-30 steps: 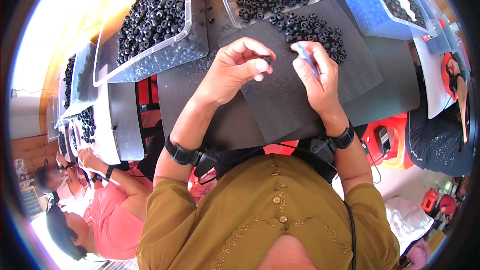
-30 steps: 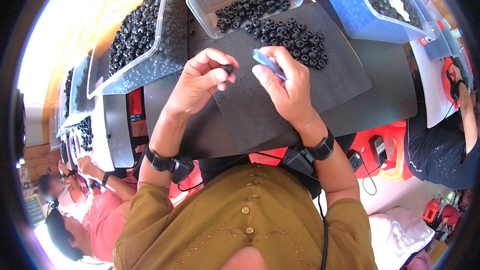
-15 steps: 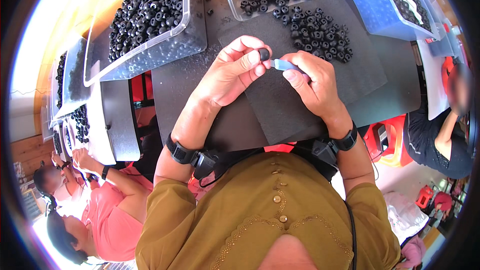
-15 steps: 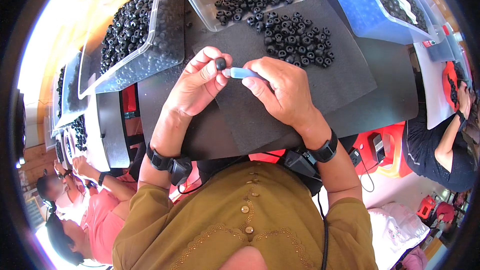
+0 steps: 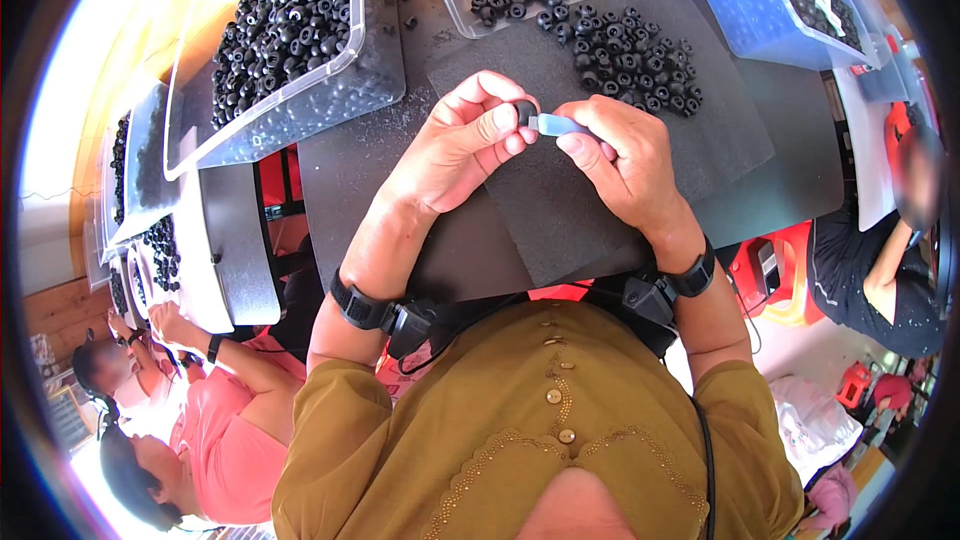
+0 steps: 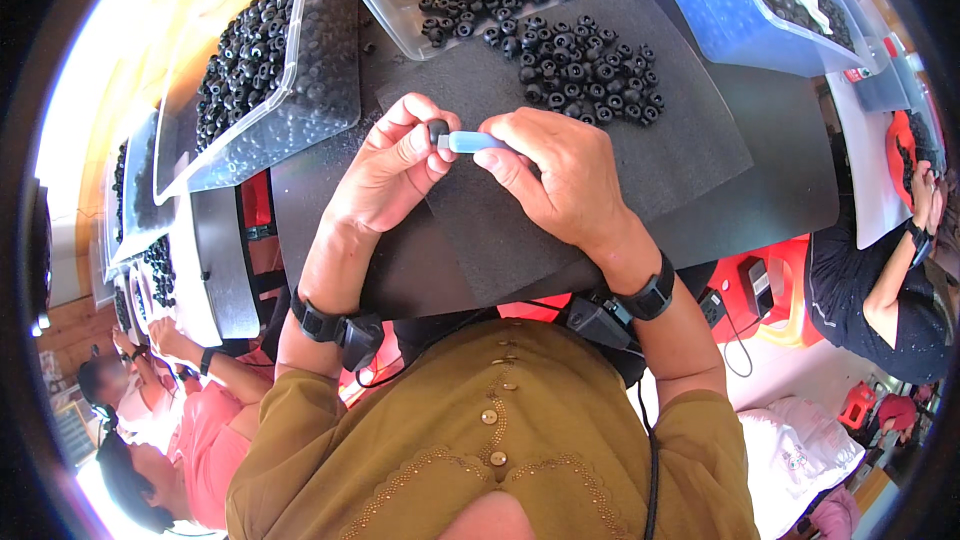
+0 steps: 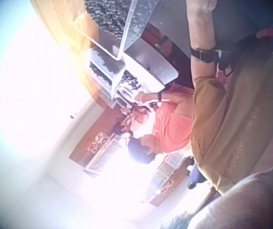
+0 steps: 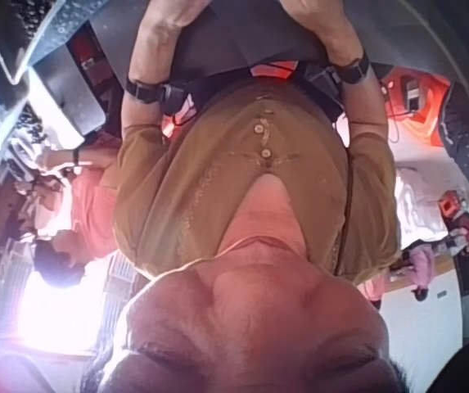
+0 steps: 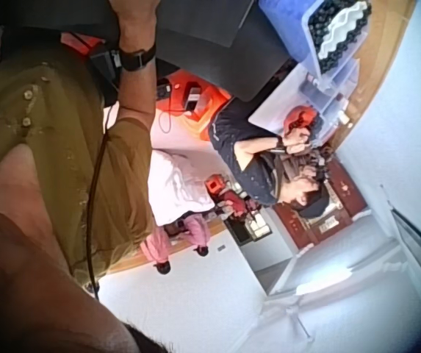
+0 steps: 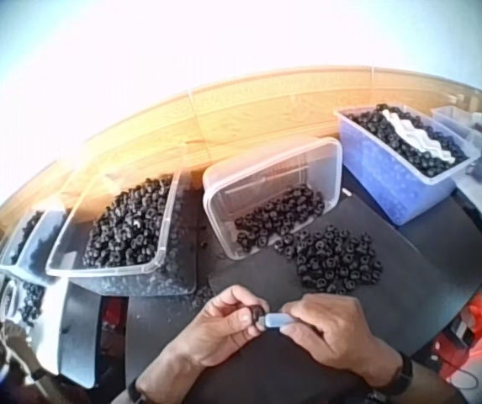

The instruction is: The recorder uses a small glue applicator to apply adhesive into the centers of small black plastic rubber-like circular components.

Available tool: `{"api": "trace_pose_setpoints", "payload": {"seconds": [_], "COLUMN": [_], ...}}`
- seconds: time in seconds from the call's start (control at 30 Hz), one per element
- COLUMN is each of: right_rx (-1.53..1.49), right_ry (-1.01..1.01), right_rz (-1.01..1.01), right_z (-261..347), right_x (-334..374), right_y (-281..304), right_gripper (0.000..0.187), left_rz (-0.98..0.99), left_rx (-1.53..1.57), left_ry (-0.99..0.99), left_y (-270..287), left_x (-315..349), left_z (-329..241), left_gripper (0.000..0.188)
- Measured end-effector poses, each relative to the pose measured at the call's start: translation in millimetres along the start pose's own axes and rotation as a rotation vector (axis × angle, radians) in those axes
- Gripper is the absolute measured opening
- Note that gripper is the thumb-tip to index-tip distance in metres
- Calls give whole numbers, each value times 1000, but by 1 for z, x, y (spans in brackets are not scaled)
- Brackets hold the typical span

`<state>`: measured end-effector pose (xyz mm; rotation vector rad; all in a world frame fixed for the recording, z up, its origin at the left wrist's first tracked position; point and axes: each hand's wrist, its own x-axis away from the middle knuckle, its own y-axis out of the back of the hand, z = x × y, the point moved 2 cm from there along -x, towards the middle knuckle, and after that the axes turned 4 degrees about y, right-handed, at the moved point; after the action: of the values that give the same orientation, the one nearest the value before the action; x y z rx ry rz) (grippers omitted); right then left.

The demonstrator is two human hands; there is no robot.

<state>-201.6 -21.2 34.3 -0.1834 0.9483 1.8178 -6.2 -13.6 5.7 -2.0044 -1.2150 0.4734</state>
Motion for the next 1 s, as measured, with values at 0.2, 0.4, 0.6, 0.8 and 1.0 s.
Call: {"api": "trace_pose_setpoints", "payload": {"seconds": [0.2,0.4,0.6,0.8,1.0], "right_rx": [20,-76,-394,-363,-436], "right_ry": [24,-307,-116,-9,-176], "right_rz": [-8,-303,-88,0,-76], "right_z": [-3,-27,-8,-8,-13], "right_x": [2,1,2,0,7], "right_y": [-2,16,-2,-6,-4], "right_gripper": [16,19,29,17,13], "left_rz": [-16,102,18,16,-51], "left_rx": [-67,-305,-138,-175,-181], "left_ry": [-7,2,152,188,78], "left_y": [-2,-19,-2,-3,-15], "left_x": [1,2,0,-1,-4], "left_z": [-1,8,4,9,12], "left_gripper": [13,13,19,19,16]}}
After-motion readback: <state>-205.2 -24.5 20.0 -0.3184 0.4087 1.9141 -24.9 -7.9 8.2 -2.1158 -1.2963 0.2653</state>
